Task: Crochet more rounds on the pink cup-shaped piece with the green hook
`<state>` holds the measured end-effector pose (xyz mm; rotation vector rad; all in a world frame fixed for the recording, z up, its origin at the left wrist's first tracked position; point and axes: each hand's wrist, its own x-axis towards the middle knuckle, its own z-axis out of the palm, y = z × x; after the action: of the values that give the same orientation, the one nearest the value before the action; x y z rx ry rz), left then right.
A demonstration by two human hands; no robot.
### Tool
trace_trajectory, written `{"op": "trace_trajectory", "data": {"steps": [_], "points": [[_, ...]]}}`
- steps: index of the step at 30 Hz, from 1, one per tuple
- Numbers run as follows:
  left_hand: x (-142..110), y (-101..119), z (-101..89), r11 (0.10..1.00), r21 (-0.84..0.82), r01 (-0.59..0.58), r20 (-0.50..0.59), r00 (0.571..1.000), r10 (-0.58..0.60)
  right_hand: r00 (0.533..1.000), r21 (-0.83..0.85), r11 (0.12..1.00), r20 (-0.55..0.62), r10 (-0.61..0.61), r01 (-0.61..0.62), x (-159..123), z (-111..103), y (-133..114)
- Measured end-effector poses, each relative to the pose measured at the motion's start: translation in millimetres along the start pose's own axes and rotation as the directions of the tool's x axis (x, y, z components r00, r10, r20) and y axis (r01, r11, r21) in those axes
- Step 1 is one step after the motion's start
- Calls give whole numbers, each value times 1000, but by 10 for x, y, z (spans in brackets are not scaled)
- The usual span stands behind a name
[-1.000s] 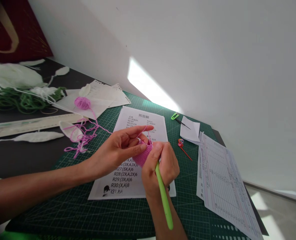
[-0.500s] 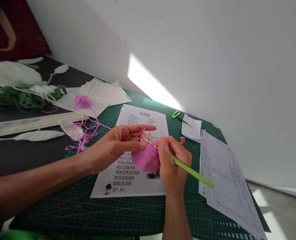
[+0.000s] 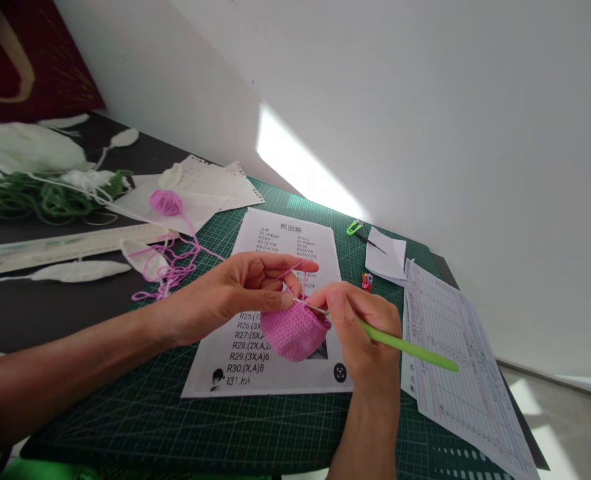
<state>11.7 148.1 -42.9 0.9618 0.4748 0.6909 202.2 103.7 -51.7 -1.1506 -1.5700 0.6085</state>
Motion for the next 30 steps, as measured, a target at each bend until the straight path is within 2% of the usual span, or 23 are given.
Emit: {"op": "trace_trajectory", "data": {"steps": [5, 10, 16, 19, 21, 23, 25, 27, 30], "points": [[-8, 5, 16, 1000, 23, -19, 13, 1000, 18, 993, 25, 1000, 120, 8, -12, -21, -66, -36], [-12, 9, 23, 994, 97, -44, 14, 999, 43, 984, -22, 1000, 180, 8, -4, -27, -115, -44], [-10, -20, 4, 937, 327, -126, -24, 990, 142, 985, -237, 969, 169, -25, 65, -11, -85, -91], [-10, -59, 16, 827, 534, -175, -87, 962, 259, 979, -391, 904, 172, -112, 173, 18, 29, -101], [-10, -97, 38, 738, 646, -195, -106, 935, 339, 964, -502, 823, 145, -223, 266, 34, 152, -80], [-8, -133, 67, 691, 692, -210, -121, 910, 397, 931, -614, 717, 89, -353, 331, 37, 294, -34], [-3, -154, 97, 710, 669, -222, -157, 891, 427, 901, -686, 662, -22, -433, 301, 28, 427, 25], [6, -154, 119, 785, 576, -229, -211, 886, 413, 860, -714, 650, -136, -492, 260, 9, 530, 81], [28, -133, 123, 926, 296, -237, -226, 924, 308, 809, -705, 671, -244, -535, 231, -26, 607, 135]]}}
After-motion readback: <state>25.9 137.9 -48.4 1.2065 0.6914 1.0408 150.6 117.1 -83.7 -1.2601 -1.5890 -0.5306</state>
